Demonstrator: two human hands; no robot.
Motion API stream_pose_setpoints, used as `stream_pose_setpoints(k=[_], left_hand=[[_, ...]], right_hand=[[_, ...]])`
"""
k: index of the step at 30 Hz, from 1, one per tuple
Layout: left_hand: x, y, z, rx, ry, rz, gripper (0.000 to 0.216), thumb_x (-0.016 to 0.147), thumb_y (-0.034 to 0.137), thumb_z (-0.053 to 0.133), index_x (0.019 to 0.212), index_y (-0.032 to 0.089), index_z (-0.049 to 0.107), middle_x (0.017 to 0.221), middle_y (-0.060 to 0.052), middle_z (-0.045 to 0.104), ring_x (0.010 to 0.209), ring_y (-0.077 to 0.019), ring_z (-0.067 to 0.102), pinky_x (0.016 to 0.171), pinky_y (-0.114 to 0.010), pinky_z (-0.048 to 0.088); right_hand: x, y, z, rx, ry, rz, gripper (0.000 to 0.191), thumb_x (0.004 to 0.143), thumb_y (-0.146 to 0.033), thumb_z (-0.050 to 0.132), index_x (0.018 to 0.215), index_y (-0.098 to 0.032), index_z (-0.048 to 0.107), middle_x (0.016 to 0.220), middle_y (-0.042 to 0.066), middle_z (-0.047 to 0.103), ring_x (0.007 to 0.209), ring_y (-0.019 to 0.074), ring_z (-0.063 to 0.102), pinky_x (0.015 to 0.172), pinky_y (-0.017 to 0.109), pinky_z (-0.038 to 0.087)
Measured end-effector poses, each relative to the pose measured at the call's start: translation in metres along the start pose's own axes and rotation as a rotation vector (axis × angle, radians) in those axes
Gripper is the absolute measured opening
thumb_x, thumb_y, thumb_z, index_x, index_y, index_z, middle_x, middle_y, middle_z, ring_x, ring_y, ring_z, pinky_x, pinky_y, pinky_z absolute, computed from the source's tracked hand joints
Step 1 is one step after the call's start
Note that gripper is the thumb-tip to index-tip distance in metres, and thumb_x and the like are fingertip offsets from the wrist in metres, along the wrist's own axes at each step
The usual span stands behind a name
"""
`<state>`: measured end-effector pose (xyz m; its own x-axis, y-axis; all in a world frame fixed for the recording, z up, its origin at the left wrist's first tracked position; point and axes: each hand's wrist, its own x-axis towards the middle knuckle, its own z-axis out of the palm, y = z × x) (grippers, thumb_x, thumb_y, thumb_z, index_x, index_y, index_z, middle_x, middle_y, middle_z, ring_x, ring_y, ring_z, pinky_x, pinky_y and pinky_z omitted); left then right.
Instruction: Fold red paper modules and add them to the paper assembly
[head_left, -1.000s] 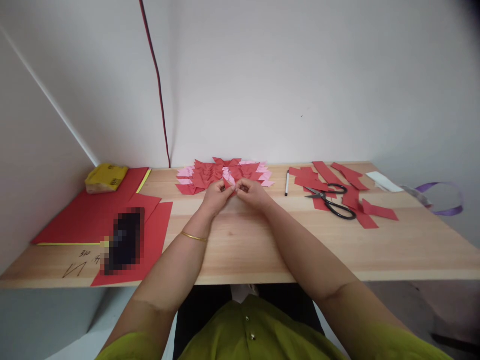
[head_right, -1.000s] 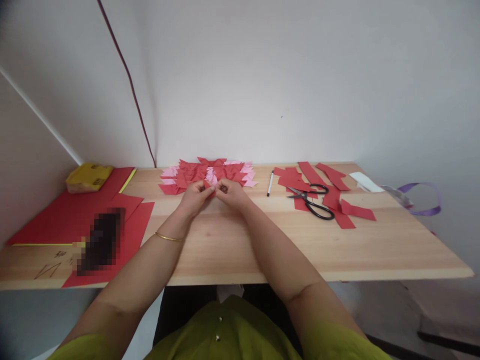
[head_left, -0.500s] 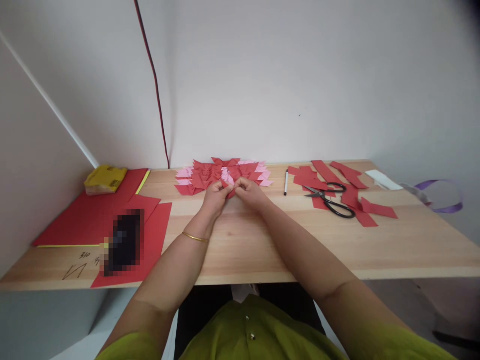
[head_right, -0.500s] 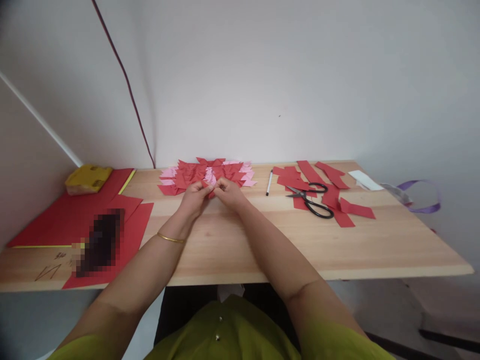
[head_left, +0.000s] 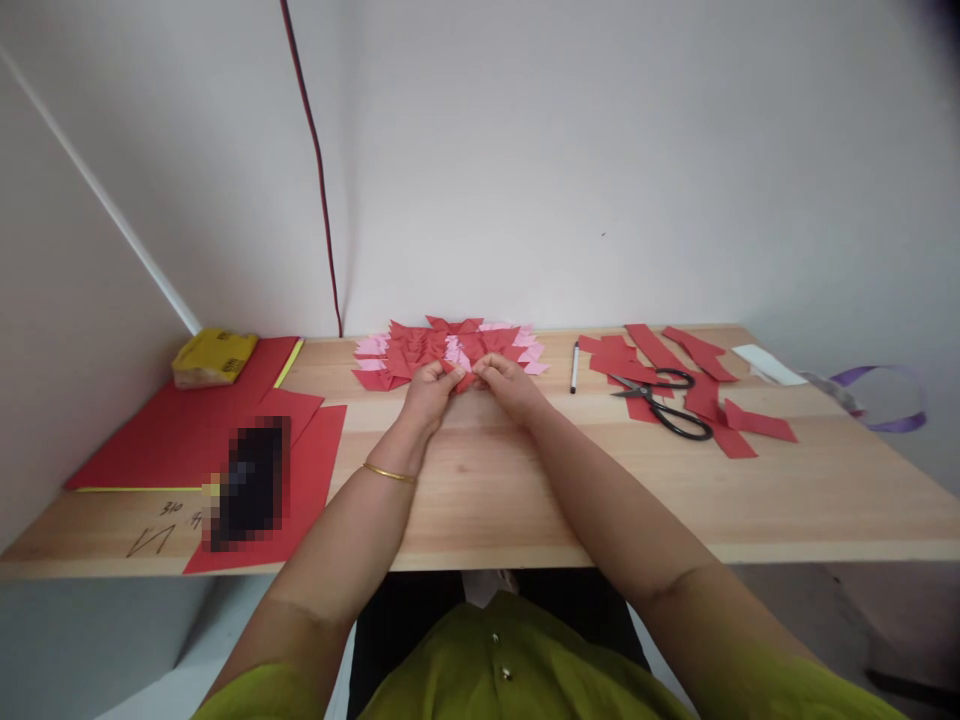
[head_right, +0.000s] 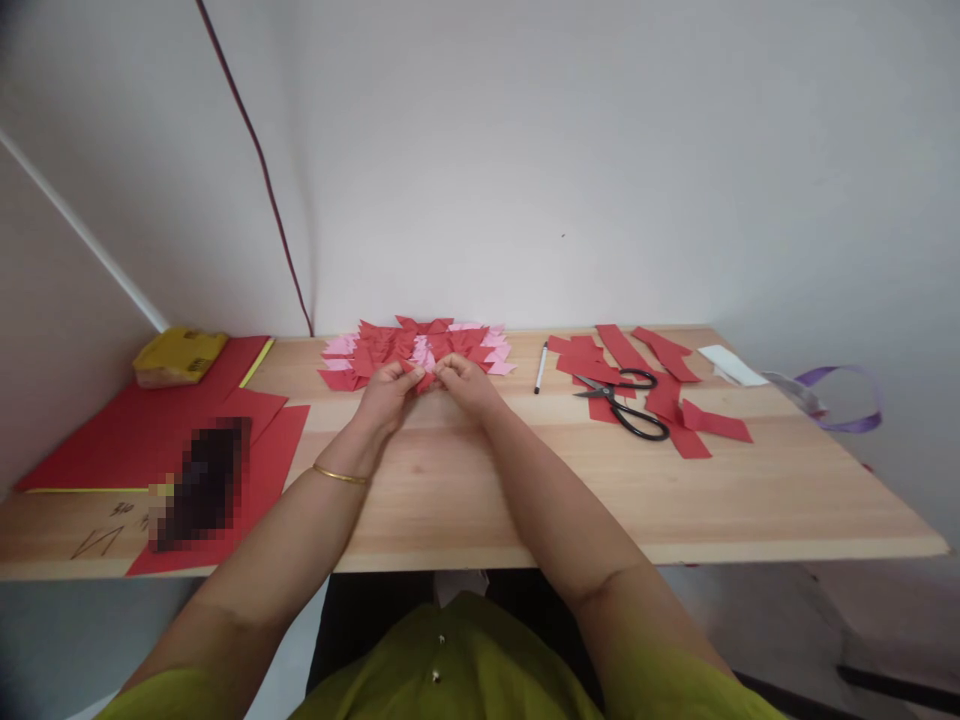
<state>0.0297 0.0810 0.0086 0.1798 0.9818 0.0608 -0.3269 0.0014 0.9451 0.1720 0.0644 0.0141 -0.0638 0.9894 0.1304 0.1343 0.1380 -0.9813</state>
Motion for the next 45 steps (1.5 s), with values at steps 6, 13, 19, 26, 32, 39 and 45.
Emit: stream_pose_setpoints(k=[6, 13, 19, 26, 32, 39, 45], left_hand=[[-0.001, 0.002, 0.000, -0.054, -0.040, -0.047, 0.027, 0.062, 0.032, 0.075, 0.068, 0.013, 0.057, 0.062, 0.002, 0.058, 0.058, -0.0085, 0.053, 0.062, -0.024, 0.045], [-0.002, 0.003, 0.001, -0.009, -0.054, -0.116, 0.027, 0.057, 0.024, 0.076, 0.061, 0.013, 0.051, 0.057, 0.002, 0.055, 0.057, -0.0094, 0.055, 0.064, -0.027, 0.047], [-0.002, -0.002, 0.000, 0.181, -0.134, -0.010, 0.019, 0.065, 0.026, 0.068, 0.064, 0.013, 0.053, 0.060, 0.000, 0.058, 0.055, -0.0086, 0.052, 0.059, -0.024, 0.041], [0.000, 0.000, -0.003, 0.333, -0.162, 0.073, 0.018, 0.071, 0.028, 0.062, 0.064, 0.015, 0.053, 0.061, 0.000, 0.059, 0.056, -0.0106, 0.054, 0.060, -0.025, 0.042], [-0.001, -0.001, -0.001, 0.328, -0.115, 0.021, 0.017, 0.071, 0.028, 0.062, 0.065, 0.014, 0.055, 0.060, 0.000, 0.058, 0.055, -0.0102, 0.053, 0.060, -0.025, 0.041], [-0.004, 0.005, 0.000, 0.489, -0.152, 0.065, 0.017, 0.073, 0.029, 0.058, 0.063, 0.016, 0.054, 0.059, 0.000, 0.057, 0.056, -0.0114, 0.051, 0.058, -0.026, 0.039], [-0.004, 0.005, -0.002, 0.598, -0.163, 0.097, 0.018, 0.075, 0.029, 0.055, 0.064, 0.016, 0.055, 0.060, 0.000, 0.057, 0.057, -0.0120, 0.050, 0.058, -0.026, 0.038]], right_hand=[[-0.001, -0.001, -0.001, -0.041, -0.030, -0.063, 0.019, 0.076, -0.036, 0.053, 0.073, -0.018, 0.050, 0.067, -0.003, 0.055, 0.064, 0.0111, 0.051, 0.065, 0.025, 0.040], [0.003, 0.004, -0.003, -0.024, 0.041, -0.113, 0.020, 0.078, -0.038, 0.054, 0.076, -0.019, 0.049, 0.066, -0.004, 0.050, 0.061, 0.0101, 0.047, 0.063, 0.024, 0.040], [0.002, 0.005, -0.002, -0.063, -0.023, -0.192, 0.023, 0.080, -0.041, 0.054, 0.075, -0.019, 0.050, 0.068, -0.002, 0.056, 0.063, 0.0116, 0.051, 0.063, 0.025, 0.041], [0.005, 0.010, 0.000, -0.020, -0.005, -0.199, 0.027, 0.082, -0.045, 0.052, 0.073, -0.020, 0.049, 0.064, -0.002, 0.057, 0.063, 0.0127, 0.053, 0.063, 0.027, 0.042], [0.003, 0.006, 0.000, 0.082, -0.038, -0.095, 0.026, 0.079, -0.044, 0.057, 0.077, -0.019, 0.052, 0.066, -0.003, 0.058, 0.061, 0.0104, 0.052, 0.062, 0.024, 0.041], [0.005, 0.009, -0.001, 0.046, -0.011, -0.096, 0.025, 0.076, -0.042, 0.059, 0.077, -0.018, 0.052, 0.066, -0.003, 0.056, 0.060, 0.0102, 0.052, 0.060, 0.024, 0.041], [0.003, 0.004, 0.000, 0.046, -0.015, -0.098, 0.022, 0.075, -0.040, 0.059, 0.077, -0.019, 0.052, 0.069, -0.002, 0.059, 0.064, 0.0119, 0.057, 0.064, 0.026, 0.044]])
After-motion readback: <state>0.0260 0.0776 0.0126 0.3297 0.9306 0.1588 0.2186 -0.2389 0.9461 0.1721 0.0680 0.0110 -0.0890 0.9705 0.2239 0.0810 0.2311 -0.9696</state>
